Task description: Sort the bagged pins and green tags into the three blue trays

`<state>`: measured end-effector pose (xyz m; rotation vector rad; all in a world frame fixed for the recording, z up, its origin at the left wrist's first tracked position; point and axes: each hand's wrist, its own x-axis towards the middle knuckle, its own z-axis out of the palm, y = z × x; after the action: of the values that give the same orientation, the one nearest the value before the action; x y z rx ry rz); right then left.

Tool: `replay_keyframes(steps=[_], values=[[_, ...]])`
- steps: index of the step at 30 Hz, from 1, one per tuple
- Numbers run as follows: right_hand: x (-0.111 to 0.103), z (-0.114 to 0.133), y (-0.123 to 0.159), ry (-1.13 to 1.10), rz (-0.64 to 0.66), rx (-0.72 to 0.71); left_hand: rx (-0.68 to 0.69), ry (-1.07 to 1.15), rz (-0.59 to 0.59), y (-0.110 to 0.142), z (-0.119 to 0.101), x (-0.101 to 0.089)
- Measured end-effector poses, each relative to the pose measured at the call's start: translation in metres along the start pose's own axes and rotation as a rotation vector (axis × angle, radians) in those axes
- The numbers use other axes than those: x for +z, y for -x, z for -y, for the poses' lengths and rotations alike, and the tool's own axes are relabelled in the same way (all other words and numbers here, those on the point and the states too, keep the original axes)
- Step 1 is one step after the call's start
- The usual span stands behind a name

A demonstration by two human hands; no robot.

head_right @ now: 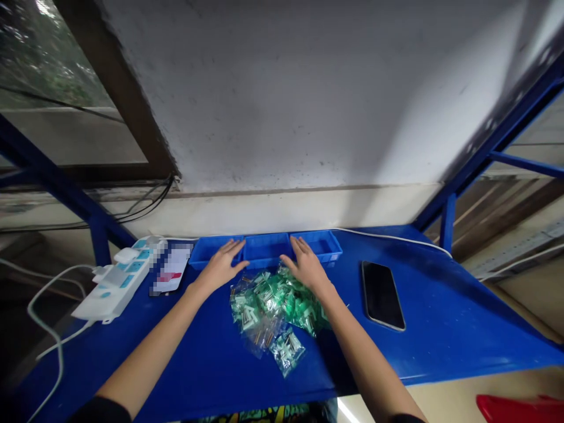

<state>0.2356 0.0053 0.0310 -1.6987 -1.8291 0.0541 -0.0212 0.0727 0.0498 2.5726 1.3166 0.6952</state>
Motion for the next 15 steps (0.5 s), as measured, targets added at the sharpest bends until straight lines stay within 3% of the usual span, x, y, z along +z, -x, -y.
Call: replay_keyframes(steps=[3, 5, 7, 11, 15], values=[[-0.029, -0.005, 0.021, -0.015, -0.175, 0.105, -0.045, 0.03, -0.199, 0.017, -0.005, -0.026], [-0.044, -0.011, 0.05, -0.07, -0.336, 0.217, -0.088, 0.085, -0.382, 0.041, -0.009, -0.039], [-0.052, -0.017, 0.087, -0.12, -0.388, 0.305, -0.134, 0.12, -0.455, 0.071, -0.013, -0.042], [-0.051, -0.022, 0.15, -0.122, -0.44, 0.498, -0.251, 0.169, -0.412, 0.133, -0.022, -0.021], [-0.043, -0.02, 0.168, -0.044, -0.418, 0.488, -0.322, 0.245, -0.336, 0.171, -0.032, 0.003]])
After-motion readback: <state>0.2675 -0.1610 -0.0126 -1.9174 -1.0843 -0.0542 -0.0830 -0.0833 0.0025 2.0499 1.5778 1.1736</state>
